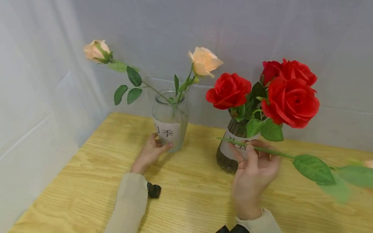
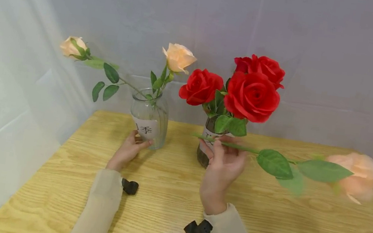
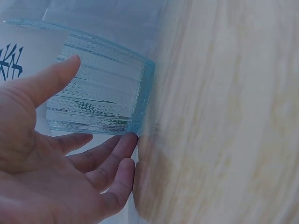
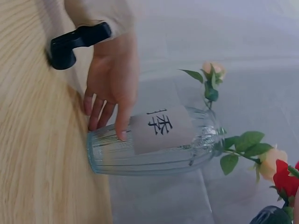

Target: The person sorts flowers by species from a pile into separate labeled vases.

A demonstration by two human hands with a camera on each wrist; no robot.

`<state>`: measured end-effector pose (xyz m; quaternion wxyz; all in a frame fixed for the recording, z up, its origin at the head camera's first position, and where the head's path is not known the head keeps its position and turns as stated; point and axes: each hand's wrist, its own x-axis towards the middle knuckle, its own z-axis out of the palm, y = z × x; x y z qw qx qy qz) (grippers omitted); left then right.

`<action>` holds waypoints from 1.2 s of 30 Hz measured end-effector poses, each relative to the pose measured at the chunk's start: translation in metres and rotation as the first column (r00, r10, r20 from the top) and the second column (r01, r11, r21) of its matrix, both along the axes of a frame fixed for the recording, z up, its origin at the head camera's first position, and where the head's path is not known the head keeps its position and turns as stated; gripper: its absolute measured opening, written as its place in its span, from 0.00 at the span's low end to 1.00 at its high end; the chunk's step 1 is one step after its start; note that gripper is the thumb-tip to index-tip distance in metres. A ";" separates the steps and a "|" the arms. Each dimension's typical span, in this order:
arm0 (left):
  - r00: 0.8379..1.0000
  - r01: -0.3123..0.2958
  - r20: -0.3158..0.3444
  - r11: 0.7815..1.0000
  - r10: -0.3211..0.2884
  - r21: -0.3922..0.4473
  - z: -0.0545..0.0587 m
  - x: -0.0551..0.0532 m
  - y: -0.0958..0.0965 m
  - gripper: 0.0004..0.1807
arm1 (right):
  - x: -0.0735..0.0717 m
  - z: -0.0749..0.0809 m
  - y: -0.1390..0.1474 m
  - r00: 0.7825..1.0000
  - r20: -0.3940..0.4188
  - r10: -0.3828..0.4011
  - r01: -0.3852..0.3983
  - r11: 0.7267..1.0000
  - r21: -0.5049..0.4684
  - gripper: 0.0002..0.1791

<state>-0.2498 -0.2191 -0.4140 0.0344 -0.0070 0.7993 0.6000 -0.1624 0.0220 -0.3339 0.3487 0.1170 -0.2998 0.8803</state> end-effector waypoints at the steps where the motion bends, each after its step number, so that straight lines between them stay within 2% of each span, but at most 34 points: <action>1: 1.000 -0.001 0.002 1.000 0.001 -0.001 0.000 0.000 0.000 0.42 | 0.001 -0.001 -0.003 1.000 -0.004 -0.009 0.009 1.000 0.022 0.12; 6: 1.000 -0.007 0.006 1.000 0.007 -0.009 0.000 0.000 0.000 0.42 | 0.004 -0.008 -0.015 0.996 -0.074 -0.049 0.059 0.989 0.133 0.14; 10: 1.000 -0.010 0.008 1.000 0.010 -0.016 0.001 0.000 0.001 0.42 | 0.004 -0.009 -0.025 0.990 -0.128 -0.056 0.077 0.983 0.165 0.13; 18: 1.000 -0.012 0.012 1.000 0.012 -0.006 0.000 0.000 0.000 0.42 | -0.001 -0.009 -0.041 0.984 -0.161 -0.072 0.104 0.975 0.196 0.11; 25: 1.000 -0.011 -0.004 1.000 0.011 -0.026 0.000 -0.001 0.000 0.41 | -0.002 -0.015 -0.054 0.965 -0.258 -0.053 0.126 0.953 0.275 0.11; 30: 1.000 -0.009 -0.011 1.000 0.009 -0.026 0.000 -0.001 0.000 0.41 | -0.010 -0.016 -0.061 0.965 -0.261 -0.022 0.116 0.930 0.348 0.13; 36: 1.000 -0.013 -0.010 1.000 0.013 -0.012 0.000 -0.001 0.000 0.41 | -0.025 -0.009 -0.066 0.963 -0.271 -0.017 0.128 0.907 0.400 0.12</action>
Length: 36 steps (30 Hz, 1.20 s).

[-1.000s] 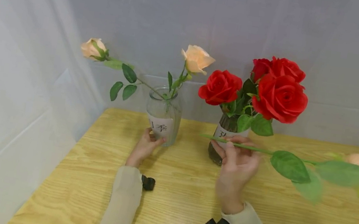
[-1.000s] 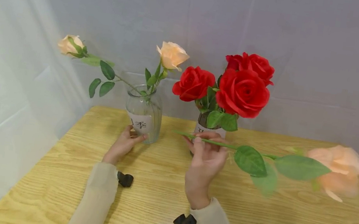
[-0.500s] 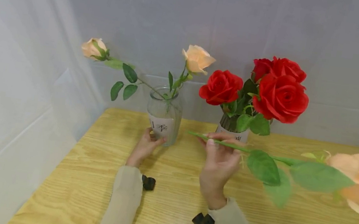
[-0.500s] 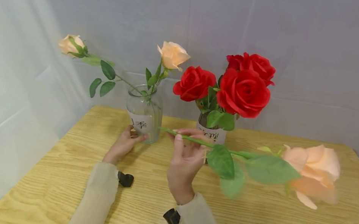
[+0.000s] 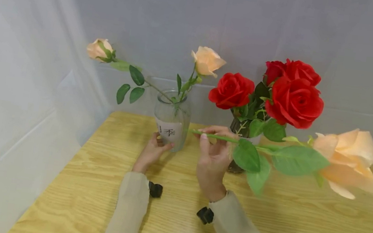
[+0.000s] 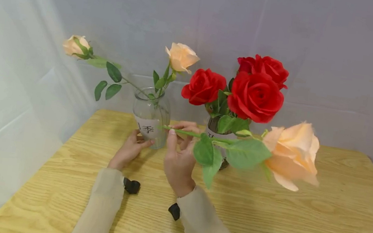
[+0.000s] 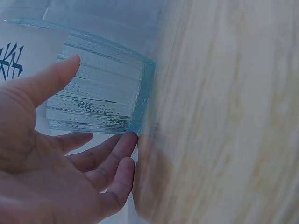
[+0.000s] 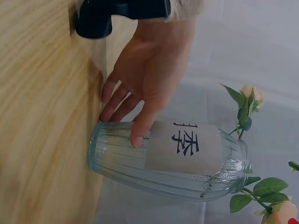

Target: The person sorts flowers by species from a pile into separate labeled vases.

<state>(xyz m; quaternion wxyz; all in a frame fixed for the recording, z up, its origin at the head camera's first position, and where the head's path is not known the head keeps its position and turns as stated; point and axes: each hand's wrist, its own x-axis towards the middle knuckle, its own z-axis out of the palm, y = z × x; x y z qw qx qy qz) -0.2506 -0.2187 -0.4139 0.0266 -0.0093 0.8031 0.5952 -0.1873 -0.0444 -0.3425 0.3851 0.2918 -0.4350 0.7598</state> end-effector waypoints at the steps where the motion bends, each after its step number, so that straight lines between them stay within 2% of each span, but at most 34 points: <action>1: 1.000 0.002 -0.001 1.000 -0.002 0.003 0.000 0.000 0.000 0.41 | -0.003 0.001 -0.001 1.000 0.001 -0.002 0.002 1.000 0.010 0.12; 6: 1.000 0.001 -0.004 1.000 -0.001 0.016 0.001 0.000 0.001 0.41 | -0.014 0.010 -0.003 1.000 0.010 -0.029 0.028 0.995 0.091 0.10; 13: 1.000 -0.016 0.002 1.000 0.016 0.017 0.001 0.000 0.000 0.42 | -0.029 0.022 -0.011 0.992 -0.007 -0.123 0.122 0.971 0.207 0.10; 22: 1.000 0.006 0.000 1.000 -0.006 -0.019 0.001 0.001 -0.002 0.40 | -0.046 0.035 -0.022 0.990 -0.009 -0.142 0.140 0.962 0.236 0.09; 30: 1.000 0.000 0.017 1.000 0.000 -0.005 0.000 -0.001 -0.002 0.40 | -0.060 0.051 -0.032 0.991 0.077 -0.111 0.082 0.948 0.308 0.07; 32: 1.000 0.000 0.012 1.000 0.000 -0.002 -0.001 -0.001 -0.003 0.40 | -0.063 0.055 -0.034 0.988 0.094 -0.125 0.088 0.941 0.328 0.06; 36: 1.000 -0.001 -0.005 1.000 0.001 -0.013 -0.001 -0.002 -0.002 0.40 | -0.071 0.059 -0.037 0.968 0.104 -0.227 0.165 0.895 0.415 0.04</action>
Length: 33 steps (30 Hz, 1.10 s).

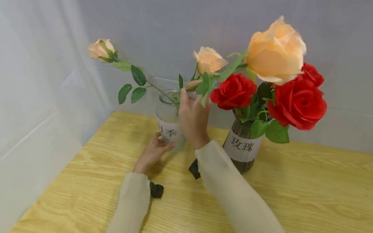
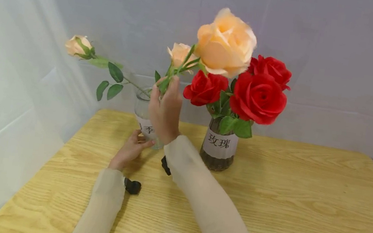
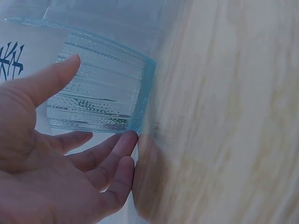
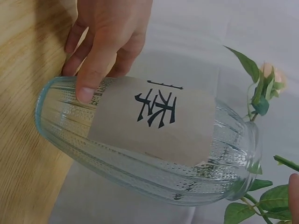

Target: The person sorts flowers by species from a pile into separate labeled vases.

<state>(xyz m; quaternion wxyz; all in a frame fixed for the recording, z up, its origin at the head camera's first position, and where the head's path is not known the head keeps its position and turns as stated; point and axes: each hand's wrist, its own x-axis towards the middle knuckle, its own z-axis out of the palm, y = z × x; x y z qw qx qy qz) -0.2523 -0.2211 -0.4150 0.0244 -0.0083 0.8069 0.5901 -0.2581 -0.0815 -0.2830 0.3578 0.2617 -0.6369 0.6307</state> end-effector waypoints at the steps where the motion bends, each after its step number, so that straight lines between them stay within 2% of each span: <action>1: 1.000 -0.001 0.000 1.000 0.001 -0.003 0.000 0.000 0.000 0.40 | -0.002 0.000 -0.001 1.000 -0.002 -0.025 0.025 0.999 0.021 0.04; 3: 1.000 0.000 -0.002 1.000 0.000 -0.010 0.001 0.000 0.000 0.40 | -0.006 0.000 -0.003 0.998 -0.003 -0.063 0.063 0.996 0.056 0.05; 5: 1.000 0.002 0.001 1.000 -0.002 -0.004 0.002 0.001 0.000 0.41 | -0.009 0.000 -0.004 0.998 -0.005 -0.066 0.066 0.995 0.073 0.06; 9: 1.000 0.008 0.008 1.000 -0.008 0.009 0.003 0.001 0.000 0.41 | -0.012 -0.003 -0.003 0.996 0.019 -0.087 0.083 0.982 0.173 0.08; 13: 1.000 0.006 0.018 1.000 -0.007 0.010 0.003 0.002 0.000 0.41 | -0.015 -0.003 -0.001 0.992 0.054 -0.115 0.094 0.950 0.297 0.08; 20: 1.000 0.003 0.029 1.000 -0.003 0.001 0.004 0.004 0.001 0.42 | -0.018 0.001 0.001 0.975 0.146 -0.166 0.091 0.903 0.420 0.05; 23: 1.000 0.003 0.027 1.000 -0.003 0.001 0.004 0.004 0.001 0.42 | -0.019 0.001 0.001 0.969 0.133 -0.209 0.120 0.866 0.486 0.05; 28: 1.000 0.005 0.016 1.000 -0.005 -0.003 0.002 0.003 0.000 0.42 | -0.021 0.002 -0.001 0.952 0.089 -0.294 0.183 0.775 0.605 0.04; 33: 1.000 0.012 0.013 1.000 -0.012 -0.004 0.002 0.003 0.000 0.42 | -0.021 0.005 -0.004 0.936 0.088 -0.340 0.188 0.696 0.693 0.07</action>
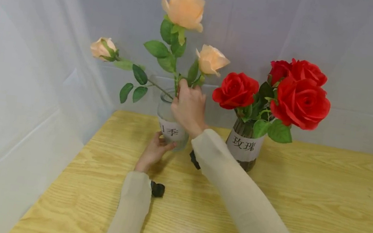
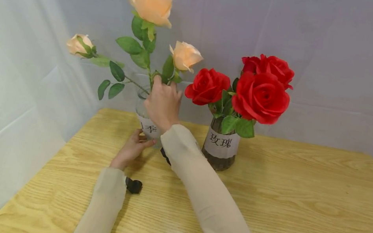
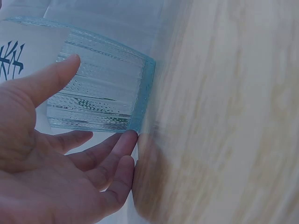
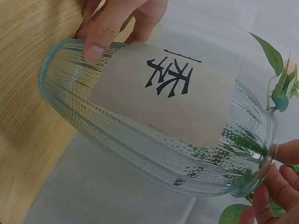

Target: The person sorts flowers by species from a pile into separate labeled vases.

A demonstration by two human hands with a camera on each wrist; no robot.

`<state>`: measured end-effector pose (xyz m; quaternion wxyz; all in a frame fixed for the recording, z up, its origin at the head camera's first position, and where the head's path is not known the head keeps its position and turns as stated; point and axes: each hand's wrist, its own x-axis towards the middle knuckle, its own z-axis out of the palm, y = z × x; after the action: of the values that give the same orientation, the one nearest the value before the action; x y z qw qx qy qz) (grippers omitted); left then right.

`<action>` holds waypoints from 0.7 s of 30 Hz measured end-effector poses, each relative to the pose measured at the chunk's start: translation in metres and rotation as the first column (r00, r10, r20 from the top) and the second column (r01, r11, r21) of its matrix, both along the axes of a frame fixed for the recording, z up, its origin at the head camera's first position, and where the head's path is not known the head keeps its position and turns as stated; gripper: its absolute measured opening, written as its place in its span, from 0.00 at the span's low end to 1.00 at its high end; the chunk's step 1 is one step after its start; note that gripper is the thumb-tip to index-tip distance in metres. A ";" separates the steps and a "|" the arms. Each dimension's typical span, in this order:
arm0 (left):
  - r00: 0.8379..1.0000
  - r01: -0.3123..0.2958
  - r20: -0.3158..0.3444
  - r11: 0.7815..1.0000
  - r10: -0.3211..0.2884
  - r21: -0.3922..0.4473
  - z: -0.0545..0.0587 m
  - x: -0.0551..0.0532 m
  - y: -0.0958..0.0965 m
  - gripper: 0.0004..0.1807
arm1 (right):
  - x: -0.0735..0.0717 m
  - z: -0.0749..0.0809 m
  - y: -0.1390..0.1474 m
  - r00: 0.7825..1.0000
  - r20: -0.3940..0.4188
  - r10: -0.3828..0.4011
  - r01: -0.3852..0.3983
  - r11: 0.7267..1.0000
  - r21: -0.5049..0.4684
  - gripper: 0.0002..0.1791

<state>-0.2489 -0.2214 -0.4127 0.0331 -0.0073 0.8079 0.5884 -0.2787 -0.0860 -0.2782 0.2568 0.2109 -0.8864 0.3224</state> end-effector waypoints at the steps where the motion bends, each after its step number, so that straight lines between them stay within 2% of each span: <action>1: 1.000 -0.001 0.001 1.000 0.001 0.005 0.000 0.000 0.000 0.42 | 0.000 0.001 0.000 1.000 0.013 -0.004 0.004 1.000 0.015 0.07; 10: 1.000 0.014 -0.001 1.000 -0.014 0.001 0.000 0.001 -0.002 0.41 | 0.002 0.008 -0.004 0.994 0.101 -0.036 0.028 0.996 0.081 0.07; 21: 1.000 -0.006 0.014 1.000 0.006 -0.019 0.000 -0.001 -0.002 0.42 | 0.003 0.011 -0.003 0.987 0.124 -0.099 0.084 0.989 0.124 0.06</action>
<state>-0.2494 -0.2230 -0.4130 0.0368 -0.0141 0.8131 0.5807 -0.2761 -0.0894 -0.2670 0.2000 0.1633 -0.9276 0.2701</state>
